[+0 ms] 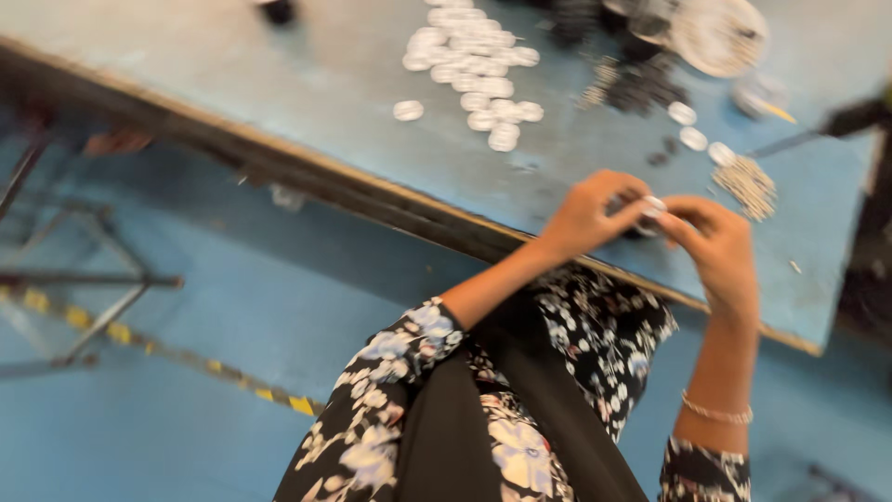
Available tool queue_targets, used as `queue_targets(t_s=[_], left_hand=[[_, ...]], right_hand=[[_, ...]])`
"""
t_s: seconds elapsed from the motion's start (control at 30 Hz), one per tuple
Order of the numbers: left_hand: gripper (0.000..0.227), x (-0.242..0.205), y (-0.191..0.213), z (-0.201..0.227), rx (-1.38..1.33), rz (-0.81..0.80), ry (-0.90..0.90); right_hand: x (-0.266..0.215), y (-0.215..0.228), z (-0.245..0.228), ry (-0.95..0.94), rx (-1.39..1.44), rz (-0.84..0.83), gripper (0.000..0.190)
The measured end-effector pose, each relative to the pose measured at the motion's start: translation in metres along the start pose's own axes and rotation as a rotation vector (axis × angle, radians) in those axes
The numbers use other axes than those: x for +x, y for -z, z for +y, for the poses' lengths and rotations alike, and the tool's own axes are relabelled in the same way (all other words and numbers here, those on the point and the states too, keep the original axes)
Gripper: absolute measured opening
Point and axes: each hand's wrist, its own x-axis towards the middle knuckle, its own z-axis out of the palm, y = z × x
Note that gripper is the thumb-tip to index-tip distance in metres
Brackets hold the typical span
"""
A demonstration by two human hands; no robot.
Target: The person uses a green electric screwdriver to fasten screws into small black cylindrical components. They pick up the components and screws from a blue workbench, align them, and drive the screws in. The person also handles white circular parts and small metal fasteners during the process.
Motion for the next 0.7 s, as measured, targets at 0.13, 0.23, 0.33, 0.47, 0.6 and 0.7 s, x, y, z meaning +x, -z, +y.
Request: queue_targets(t_s=[0.13, 0.23, 0.33, 0.47, 0.6, 0.7], left_hand=[[0.019, 0.005, 0.001, 0.008, 0.015, -0.058, -0.003], [0.017, 0.009, 0.001, 0.011, 0.066, -0.094, -0.029], [0.016, 0.010, 0.003, 0.011, 0.079, -0.139, -0.041], [0.014, 0.011, 0.005, 0.010, 0.081, -0.179, -0.054], [0.014, 0.012, 0.005, 0.012, 0.090, -0.201, -0.047], [0.014, 0.012, 0.003, 0.016, 0.096, -0.197, -0.028]], right_hand=[[0.005, -0.005, 0.004, -0.042, 0.006, 0.060, 0.017], [0.005, -0.004, 0.011, -0.059, 0.073, 0.065, 0.016], [0.008, -0.006, 0.015, -0.061, 0.128, 0.061, 0.015], [0.003, -0.009, 0.016, -0.095, 0.134, 0.076, 0.016], [-0.001, -0.013, 0.014, -0.075, 0.160, 0.110, 0.017], [-0.003, -0.014, 0.012, -0.071, 0.103, 0.138, 0.018]])
